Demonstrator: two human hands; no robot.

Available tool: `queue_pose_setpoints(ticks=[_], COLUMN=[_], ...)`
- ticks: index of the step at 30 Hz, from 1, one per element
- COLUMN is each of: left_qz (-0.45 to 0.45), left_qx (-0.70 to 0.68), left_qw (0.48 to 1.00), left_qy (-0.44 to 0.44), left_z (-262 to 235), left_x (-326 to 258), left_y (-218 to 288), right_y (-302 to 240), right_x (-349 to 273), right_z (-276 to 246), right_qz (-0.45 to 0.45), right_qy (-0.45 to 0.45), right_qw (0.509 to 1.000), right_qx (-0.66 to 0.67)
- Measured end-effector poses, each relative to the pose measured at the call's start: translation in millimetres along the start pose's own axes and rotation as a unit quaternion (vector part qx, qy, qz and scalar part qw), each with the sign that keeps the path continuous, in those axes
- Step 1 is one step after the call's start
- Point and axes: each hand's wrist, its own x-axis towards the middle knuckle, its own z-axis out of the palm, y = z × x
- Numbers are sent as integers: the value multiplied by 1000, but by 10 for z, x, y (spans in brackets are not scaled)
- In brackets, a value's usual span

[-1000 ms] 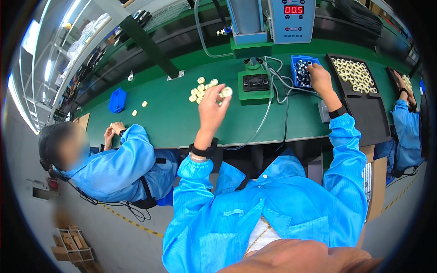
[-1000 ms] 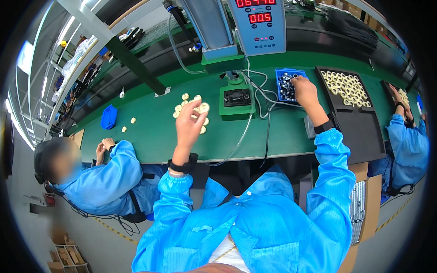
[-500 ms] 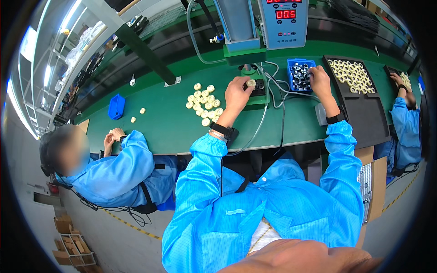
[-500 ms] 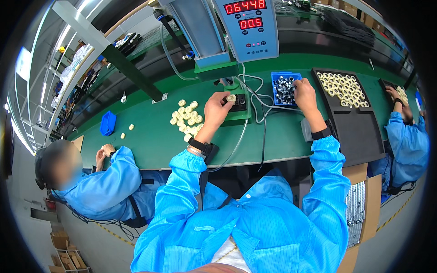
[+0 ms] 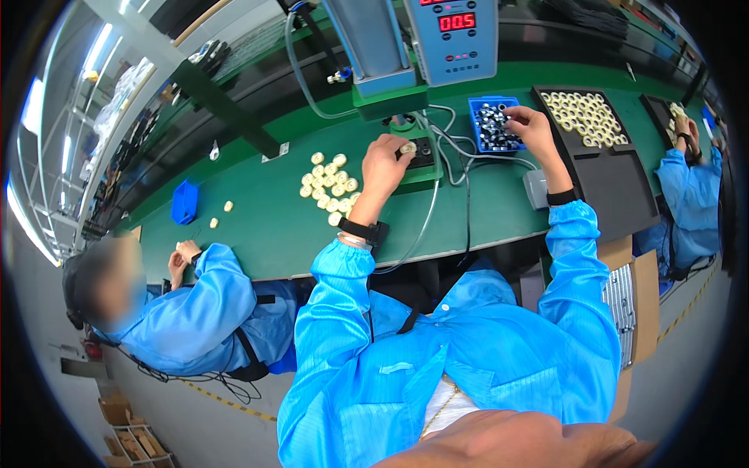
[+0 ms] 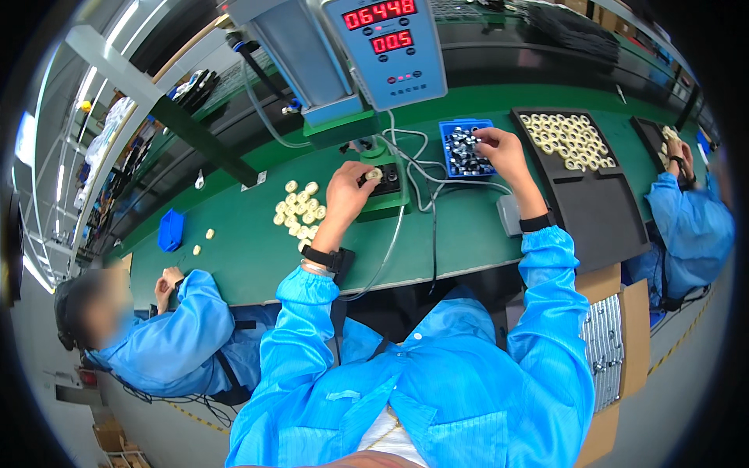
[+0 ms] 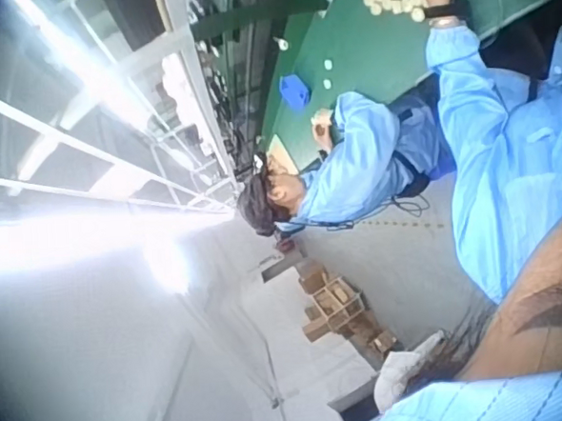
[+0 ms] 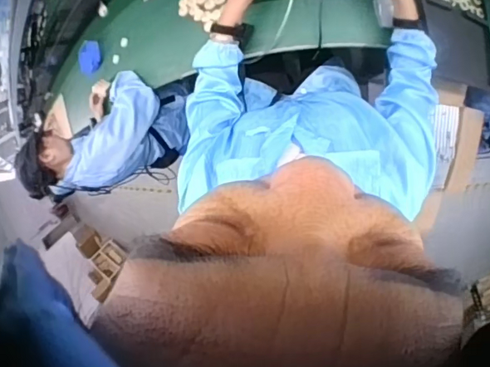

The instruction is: Assembling plastic circular components and testing them using a pneumatic press.

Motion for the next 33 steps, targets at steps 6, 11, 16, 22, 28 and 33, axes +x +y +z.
queue_pose_setpoints(ticks=[6,11,16,22,28,33], left_qz=[19,35,1,-107,-139,-125], left_qx=[83,138,179,286,288,284], left_qw=[996,990,984,952,945,948], left_qy=[2,-19,-18,31,66,67], left_z=[1,-232,-633,-806,-776,-762], left_x=[-87,-300,-800,-1424,-1702,-1689], left_y=[63,270,311,-70,-412,-372], right_y=[-202,-329,-514,-705,-919,-1074], right_x=[-175,-289,-437,-261,-172,-251], right_z=[21,139,646,1414,1760,1726], right_qz=[56,69,136,171,168,189], right_qy=[-36,-80,-132,-164,-146,-106], right_qw=[960,928,867,836,833,817], right_qx=[273,358,461,496,507,535])
